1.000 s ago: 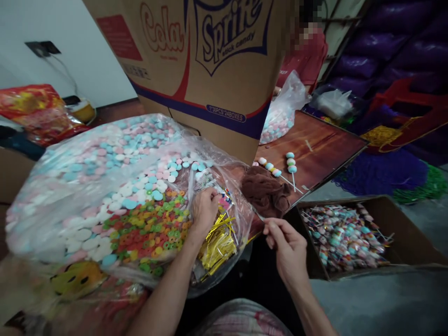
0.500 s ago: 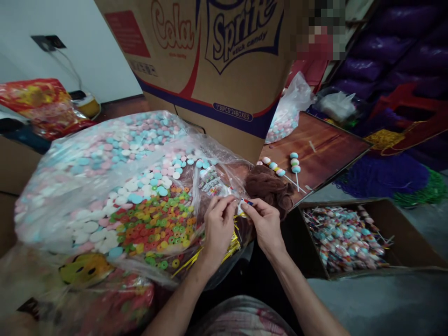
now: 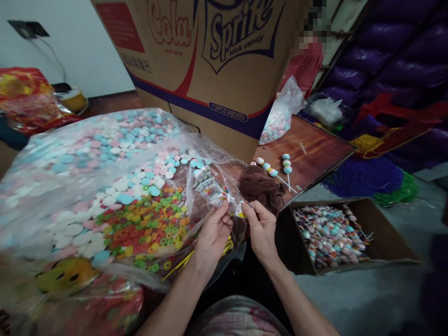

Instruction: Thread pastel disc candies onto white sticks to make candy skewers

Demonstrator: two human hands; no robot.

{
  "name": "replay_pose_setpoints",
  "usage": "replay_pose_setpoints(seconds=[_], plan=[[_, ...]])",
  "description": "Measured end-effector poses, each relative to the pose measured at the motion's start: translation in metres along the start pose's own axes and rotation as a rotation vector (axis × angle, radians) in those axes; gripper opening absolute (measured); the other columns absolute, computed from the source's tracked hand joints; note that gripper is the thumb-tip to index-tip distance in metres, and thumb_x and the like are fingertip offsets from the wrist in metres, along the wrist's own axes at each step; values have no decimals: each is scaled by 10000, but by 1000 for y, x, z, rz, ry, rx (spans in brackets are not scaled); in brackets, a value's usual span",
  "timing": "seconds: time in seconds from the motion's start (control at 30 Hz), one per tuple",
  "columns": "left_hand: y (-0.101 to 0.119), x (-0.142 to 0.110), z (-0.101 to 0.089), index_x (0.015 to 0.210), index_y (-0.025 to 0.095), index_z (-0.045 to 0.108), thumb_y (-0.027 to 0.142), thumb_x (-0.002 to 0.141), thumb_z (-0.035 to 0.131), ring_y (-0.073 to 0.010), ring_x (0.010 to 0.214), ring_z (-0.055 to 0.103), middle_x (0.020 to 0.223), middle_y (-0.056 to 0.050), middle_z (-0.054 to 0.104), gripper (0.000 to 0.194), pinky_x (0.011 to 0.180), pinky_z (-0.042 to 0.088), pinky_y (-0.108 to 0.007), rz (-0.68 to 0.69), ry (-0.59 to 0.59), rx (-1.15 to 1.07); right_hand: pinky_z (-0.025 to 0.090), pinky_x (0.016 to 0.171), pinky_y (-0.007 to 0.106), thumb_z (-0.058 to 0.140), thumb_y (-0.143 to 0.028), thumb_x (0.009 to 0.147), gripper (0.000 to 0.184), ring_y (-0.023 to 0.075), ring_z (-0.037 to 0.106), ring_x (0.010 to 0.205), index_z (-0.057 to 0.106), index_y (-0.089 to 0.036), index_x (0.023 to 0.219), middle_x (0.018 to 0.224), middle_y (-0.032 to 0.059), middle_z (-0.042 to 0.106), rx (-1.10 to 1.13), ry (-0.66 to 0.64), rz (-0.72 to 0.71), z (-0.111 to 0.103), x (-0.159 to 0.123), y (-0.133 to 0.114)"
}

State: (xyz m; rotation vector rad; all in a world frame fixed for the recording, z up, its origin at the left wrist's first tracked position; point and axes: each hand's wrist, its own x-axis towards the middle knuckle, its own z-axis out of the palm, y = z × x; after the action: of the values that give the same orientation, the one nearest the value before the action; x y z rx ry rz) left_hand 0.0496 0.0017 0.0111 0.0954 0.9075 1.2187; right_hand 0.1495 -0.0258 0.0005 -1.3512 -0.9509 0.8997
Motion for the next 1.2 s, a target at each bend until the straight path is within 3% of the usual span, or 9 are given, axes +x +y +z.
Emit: replay_pose_setpoints(seconds=[0.1,0.23,0.43,0.57,0.73,0.83,0.97,1.07,1.2], plan=[[-2,-2,2,720,120,648,188,582,872,-1,454,410,616,59,562,272,421,350,-127,48,4,27,273,498,219,557,-458,892,410,94,294,563,402,-202,611,604,-51,346,10,25,14,0,1,2],[3,-1,2,743,129,648,287,583,877,-37,501,491,675,28,626,321,448,403,-157,78,-3,79,256,499,221,548,-459,904,442,89,270,562,345,-207,602,602,-56,304,-25,9,-31,-6,6,5],[9,4,5,664,139,597,211,506,907,-3,443,407,600,79,564,356,431,373,-135,175,80,63,231,477,224,523,-456,918,466,82,265,543,322,-207,579,576,-54,291,-117,-15,-87,-17,12,11],[8,4,9,723,136,653,281,561,893,-29,531,493,681,41,611,324,465,411,-137,224,15,106,231,462,222,508,-452,926,451,82,269,529,326,-212,591,574,-51,300,-104,-16,-67,-24,19,8],[10,9,14,727,129,676,176,513,903,-21,526,493,711,31,639,315,458,403,-130,227,10,55,254,488,225,517,-447,924,479,88,294,534,345,-203,549,560,-49,309,-239,-128,-132,-41,35,2],[12,15,13,753,131,687,163,529,892,-28,541,519,716,31,645,305,453,400,-129,248,57,31,301,535,232,496,-454,932,467,102,373,530,432,-197,547,532,-45,397,-411,-5,-197,-59,63,2],[16,24,7,742,124,681,145,544,882,-40,550,542,709,28,651,283,431,392,-132,283,124,6,297,591,258,538,-397,906,300,150,482,621,611,-187,705,665,12,573,-935,359,-116,-90,114,5],[19,27,4,744,128,675,147,593,861,-45,564,559,711,26,658,240,455,414,-135,251,151,-15,316,618,274,635,-318,836,161,189,549,711,659,-169,779,781,78,625,-1089,402,-27,-106,143,14],[19,28,2,715,138,647,185,643,843,-51,544,559,666,35,644,214,499,449,-157,191,180,-44,356,658,309,528,-210,862,173,221,576,742,674,-142,798,799,119,642,-1053,441,-35,-114,150,23]])
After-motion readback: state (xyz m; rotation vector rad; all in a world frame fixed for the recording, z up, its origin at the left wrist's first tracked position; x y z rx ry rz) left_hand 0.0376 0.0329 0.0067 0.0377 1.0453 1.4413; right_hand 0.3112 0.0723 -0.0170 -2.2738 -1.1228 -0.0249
